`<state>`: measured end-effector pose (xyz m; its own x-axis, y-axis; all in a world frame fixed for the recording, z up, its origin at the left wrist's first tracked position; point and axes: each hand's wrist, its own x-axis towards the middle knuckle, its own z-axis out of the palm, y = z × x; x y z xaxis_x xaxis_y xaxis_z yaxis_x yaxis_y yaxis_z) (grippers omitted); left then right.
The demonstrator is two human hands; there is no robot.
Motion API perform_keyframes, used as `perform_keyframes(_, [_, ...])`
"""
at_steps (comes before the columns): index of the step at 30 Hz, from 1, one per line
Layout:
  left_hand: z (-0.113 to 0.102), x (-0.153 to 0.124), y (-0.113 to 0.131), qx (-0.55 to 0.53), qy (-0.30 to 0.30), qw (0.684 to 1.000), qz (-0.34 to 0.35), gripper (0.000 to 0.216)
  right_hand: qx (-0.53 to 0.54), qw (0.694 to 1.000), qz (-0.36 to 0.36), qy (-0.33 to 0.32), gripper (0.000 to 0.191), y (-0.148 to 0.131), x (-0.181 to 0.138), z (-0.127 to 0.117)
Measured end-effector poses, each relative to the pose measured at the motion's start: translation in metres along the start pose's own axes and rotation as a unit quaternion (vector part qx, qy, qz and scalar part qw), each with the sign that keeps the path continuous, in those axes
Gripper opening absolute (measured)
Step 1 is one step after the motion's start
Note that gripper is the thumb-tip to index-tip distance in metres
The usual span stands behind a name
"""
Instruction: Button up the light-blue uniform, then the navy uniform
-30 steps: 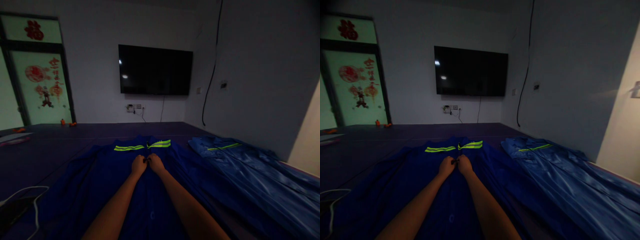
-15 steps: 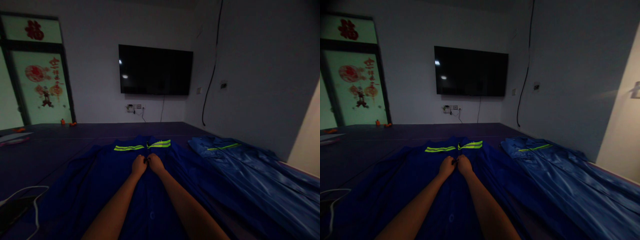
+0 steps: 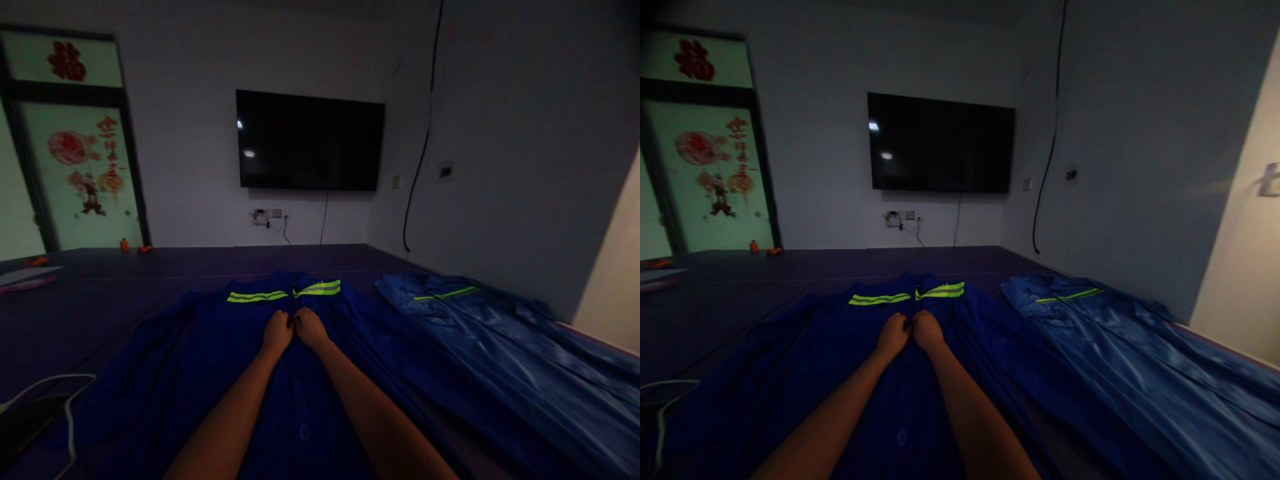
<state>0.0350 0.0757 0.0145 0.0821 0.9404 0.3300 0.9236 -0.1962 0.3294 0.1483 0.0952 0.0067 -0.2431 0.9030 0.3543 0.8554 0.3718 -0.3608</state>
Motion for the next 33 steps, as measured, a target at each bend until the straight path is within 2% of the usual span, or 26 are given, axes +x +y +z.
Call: perform_keyframes(33, [-0.0039, -0.0023, 0.0035, 0.019, -0.004, 1.000, -0.009, 0.017, -0.002, 1.000, 0.015, 0.013, 0.022, -0.0003, -0.0005, 0.0004])
